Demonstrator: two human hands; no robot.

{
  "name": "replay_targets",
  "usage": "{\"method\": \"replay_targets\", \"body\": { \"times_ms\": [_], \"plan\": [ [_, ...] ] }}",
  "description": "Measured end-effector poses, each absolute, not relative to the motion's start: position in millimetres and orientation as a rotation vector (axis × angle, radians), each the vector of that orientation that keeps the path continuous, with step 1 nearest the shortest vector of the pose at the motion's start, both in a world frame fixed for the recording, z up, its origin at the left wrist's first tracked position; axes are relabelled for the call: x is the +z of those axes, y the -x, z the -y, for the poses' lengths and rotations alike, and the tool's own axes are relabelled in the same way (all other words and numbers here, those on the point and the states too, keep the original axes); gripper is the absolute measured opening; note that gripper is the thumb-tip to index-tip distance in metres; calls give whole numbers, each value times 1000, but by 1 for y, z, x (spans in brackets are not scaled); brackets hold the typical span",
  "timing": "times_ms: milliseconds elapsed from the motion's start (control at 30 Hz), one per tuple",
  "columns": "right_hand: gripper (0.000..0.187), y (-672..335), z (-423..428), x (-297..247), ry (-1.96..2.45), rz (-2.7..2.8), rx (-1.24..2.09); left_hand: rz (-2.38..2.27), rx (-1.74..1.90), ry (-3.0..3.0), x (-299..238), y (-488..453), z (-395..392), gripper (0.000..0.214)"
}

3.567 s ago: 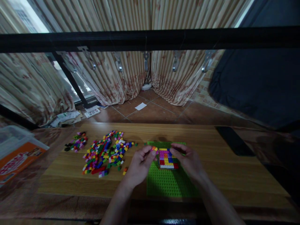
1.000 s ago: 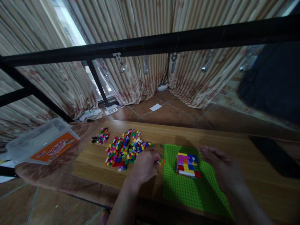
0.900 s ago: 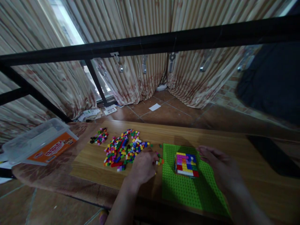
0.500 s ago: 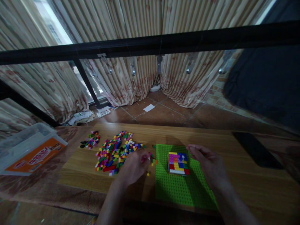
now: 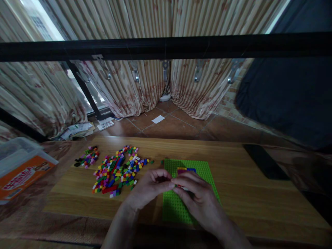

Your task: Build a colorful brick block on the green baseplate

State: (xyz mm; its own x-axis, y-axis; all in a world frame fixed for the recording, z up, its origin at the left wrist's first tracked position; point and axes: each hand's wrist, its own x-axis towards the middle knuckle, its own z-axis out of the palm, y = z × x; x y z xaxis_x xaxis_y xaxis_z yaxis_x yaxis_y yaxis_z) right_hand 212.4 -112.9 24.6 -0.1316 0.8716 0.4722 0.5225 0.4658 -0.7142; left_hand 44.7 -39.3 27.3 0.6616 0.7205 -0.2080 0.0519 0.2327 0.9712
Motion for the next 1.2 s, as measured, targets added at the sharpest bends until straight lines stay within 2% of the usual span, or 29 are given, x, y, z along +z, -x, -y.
{"method": "replay_targets", "body": {
  "times_ms": [267,567,867,1200],
  "plan": [
    [11,-220,121,30,1313,1729,676,-713,464,-1211,23,-52,42,29],
    [8,-233,122,34,1403,1633,847,-665,445,-1223,26,-66,46,32],
    [18,-280,118,21,1602,1238,652,-860,598,-1186,19,-69,41,32],
    [19,-268,110,12,1684,1498,557,-1005,689,-1200,6,-67,34,30]
  ]
}}
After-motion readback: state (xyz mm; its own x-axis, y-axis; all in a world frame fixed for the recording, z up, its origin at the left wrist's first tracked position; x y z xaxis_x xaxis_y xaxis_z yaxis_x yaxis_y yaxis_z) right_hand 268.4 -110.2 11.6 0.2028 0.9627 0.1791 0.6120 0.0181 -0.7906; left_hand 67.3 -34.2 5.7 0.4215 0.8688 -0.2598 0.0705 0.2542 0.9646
